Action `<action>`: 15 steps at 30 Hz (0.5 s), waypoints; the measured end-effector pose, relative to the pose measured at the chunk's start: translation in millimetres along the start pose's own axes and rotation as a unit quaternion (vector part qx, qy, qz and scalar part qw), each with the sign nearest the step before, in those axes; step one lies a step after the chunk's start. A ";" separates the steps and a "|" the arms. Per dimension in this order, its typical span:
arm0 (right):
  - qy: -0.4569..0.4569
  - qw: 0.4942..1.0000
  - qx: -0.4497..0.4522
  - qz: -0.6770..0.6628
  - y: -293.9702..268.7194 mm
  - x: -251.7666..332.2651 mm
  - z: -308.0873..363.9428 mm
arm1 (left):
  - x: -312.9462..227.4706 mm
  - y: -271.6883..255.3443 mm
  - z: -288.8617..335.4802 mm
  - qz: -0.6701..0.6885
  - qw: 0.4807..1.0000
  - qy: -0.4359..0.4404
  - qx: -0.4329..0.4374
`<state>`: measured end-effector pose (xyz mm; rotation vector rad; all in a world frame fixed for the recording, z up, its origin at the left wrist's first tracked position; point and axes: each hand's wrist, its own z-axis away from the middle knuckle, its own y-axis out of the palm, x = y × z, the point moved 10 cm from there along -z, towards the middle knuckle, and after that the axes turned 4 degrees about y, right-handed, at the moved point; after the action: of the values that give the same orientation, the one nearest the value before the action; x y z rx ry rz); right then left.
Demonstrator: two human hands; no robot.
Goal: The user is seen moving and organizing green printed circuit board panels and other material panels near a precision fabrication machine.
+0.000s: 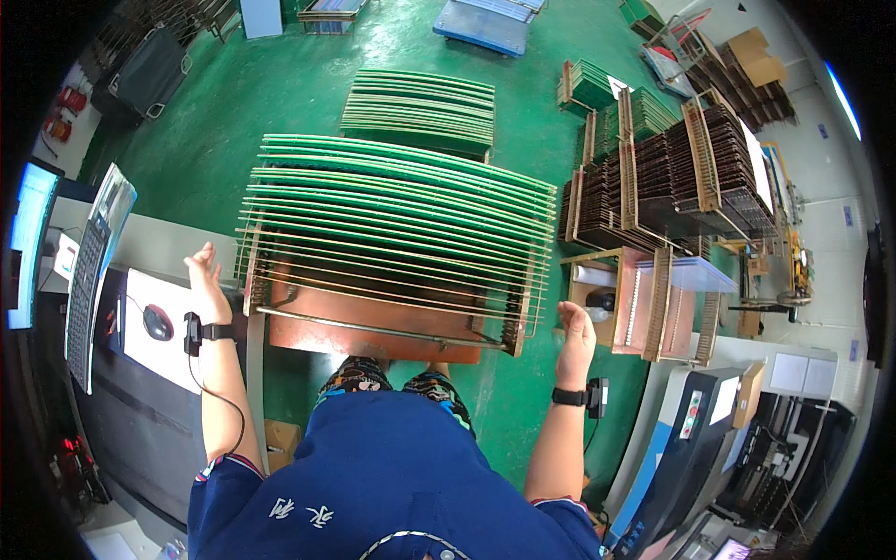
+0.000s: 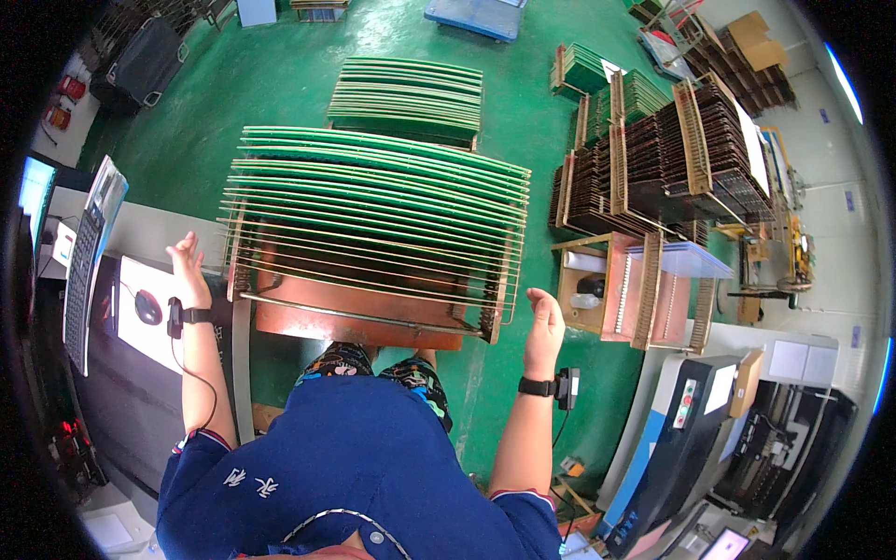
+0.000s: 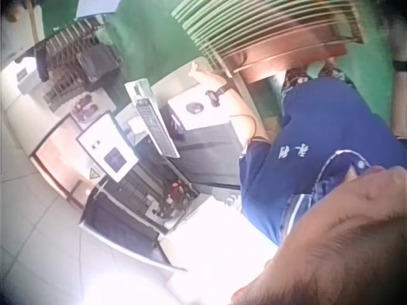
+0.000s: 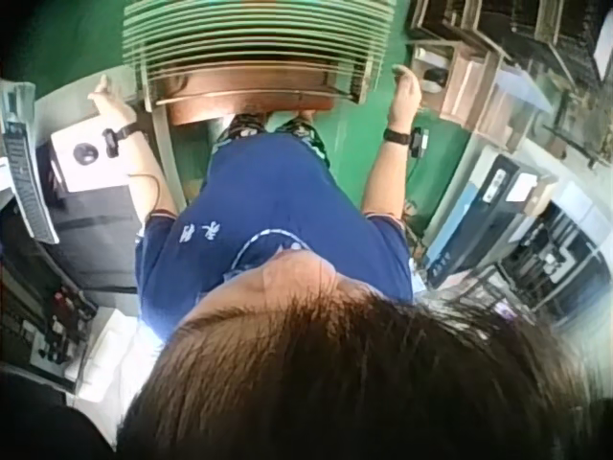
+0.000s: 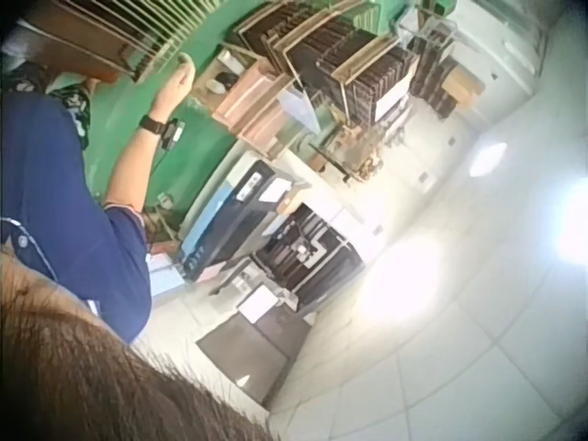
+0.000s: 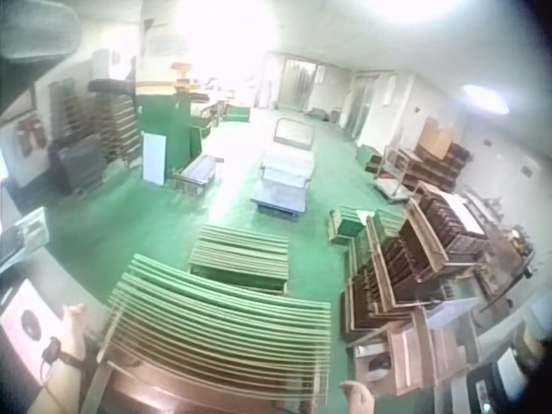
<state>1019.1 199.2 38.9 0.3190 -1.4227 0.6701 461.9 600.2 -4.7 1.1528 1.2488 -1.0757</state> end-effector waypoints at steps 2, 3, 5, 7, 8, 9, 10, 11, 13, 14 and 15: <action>0.037 0.999 -0.005 -0.006 6.2 -20.6 -8.6 | 0.8 -1.1 5.5 -0.104 0.993 -0.033 -0.039; 0.061 0.998 -0.032 0.010 6.9 -35.2 -12.4 | 8.9 -6.6 4.9 -0.164 0.984 -0.053 -0.049; 0.078 0.994 -0.069 0.040 1.9 -60.7 -18.3 | 2.7 34.2 32.0 -0.110 0.985 -0.126 -0.031; 0.084 0.991 -0.065 0.087 15.0 -73.2 -22.3 | 53.8 0.0 24.0 -0.119 0.986 -0.113 -0.039; 0.100 0.987 -0.064 0.104 6.3 -88.2 -21.6 | 50.2 30.9 43.6 -0.036 0.982 -0.177 -0.054; 0.112 0.986 -0.049 0.116 11.3 -99.8 -21.2 | 69.2 14.1 40.7 -0.046 0.984 -0.168 -0.049; 0.072 0.987 -0.051 0.137 13.3 -97.5 -19.3 | 67.5 15.1 44.7 -0.054 0.986 -0.149 -0.058; 0.090 0.988 -0.053 0.114 21.1 -98.3 -17.2 | 73.0 3.4 46.8 -0.053 0.985 -0.145 -0.073; 0.034 0.992 -0.062 0.105 10.2 -98.2 -14.9 | 62.7 14.1 52.9 -0.036 0.988 -0.136 -0.058; 0.039 0.992 -0.063 0.102 9.8 -99.1 -13.6 | 61.3 12.0 56.6 -0.041 0.985 -0.151 -0.070; 0.034 0.992 -0.066 0.102 9.4 -100.4 -15.1 | 61.5 8.6 56.5 -0.044 0.984 -0.154 -0.072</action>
<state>1024.9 191.7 -62.6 0.0468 -1.4385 0.7416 480.1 546.6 -66.8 0.7927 1.1200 -1.1600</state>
